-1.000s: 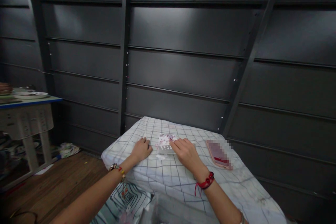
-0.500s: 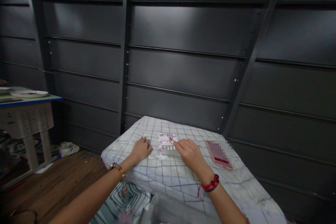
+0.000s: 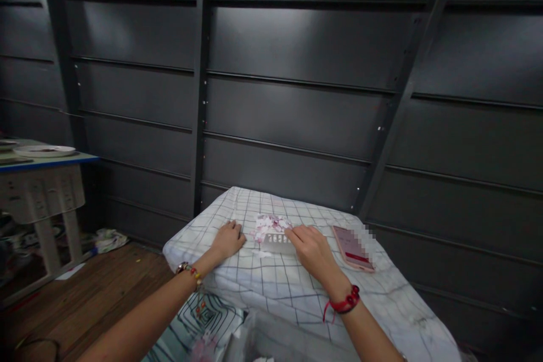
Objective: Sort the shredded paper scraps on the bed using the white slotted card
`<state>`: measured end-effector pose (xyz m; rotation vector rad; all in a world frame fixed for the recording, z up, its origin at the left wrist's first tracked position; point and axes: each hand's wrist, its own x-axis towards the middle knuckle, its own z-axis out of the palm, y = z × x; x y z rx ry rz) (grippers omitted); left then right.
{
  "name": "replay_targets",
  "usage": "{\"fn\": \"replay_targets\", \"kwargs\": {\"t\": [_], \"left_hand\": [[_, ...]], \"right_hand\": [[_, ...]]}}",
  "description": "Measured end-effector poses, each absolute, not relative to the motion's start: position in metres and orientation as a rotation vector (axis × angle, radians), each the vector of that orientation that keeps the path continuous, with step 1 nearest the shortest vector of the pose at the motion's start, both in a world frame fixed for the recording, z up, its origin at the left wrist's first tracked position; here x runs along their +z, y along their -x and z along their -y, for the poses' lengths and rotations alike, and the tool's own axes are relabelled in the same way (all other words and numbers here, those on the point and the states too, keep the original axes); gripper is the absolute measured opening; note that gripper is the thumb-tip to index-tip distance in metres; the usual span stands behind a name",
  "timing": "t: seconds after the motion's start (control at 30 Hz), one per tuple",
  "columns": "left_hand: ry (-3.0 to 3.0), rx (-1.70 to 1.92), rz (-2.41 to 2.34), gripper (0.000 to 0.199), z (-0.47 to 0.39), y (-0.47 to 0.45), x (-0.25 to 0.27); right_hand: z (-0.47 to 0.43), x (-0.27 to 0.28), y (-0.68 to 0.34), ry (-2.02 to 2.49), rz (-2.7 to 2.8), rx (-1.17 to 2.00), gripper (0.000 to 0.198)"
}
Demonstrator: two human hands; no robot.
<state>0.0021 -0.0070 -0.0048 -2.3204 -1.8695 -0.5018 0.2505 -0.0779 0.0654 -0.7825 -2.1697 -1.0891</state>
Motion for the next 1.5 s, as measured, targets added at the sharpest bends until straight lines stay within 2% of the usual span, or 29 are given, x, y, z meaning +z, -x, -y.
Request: {"fn": "replay_targets", "kwargs": {"t": [0.67, 0.87, 1.1, 1.5], "left_hand": [[2.314, -0.479, 1.87, 0.041, 0.006, -0.001, -0.005], [2.293, -0.467, 1.846, 0.038, 0.005, -0.001, -0.005], [2.299, -0.467, 1.869, 0.04, 0.006, -0.002, -0.005], [2.329, -0.47, 1.869, 0.04, 0.01, -0.002, 0.0]], "right_hand": [[0.067, 0.058, -0.236, 0.781, 2.2, -0.907, 0.033], [0.066, 0.059, -0.25, 0.753, 2.28, -0.733, 0.035], [0.069, 0.059, -0.26, 0.731, 2.224, -0.644, 0.03], [0.074, 0.062, -0.265, 0.787, 2.415, -0.396, 0.04]]}}
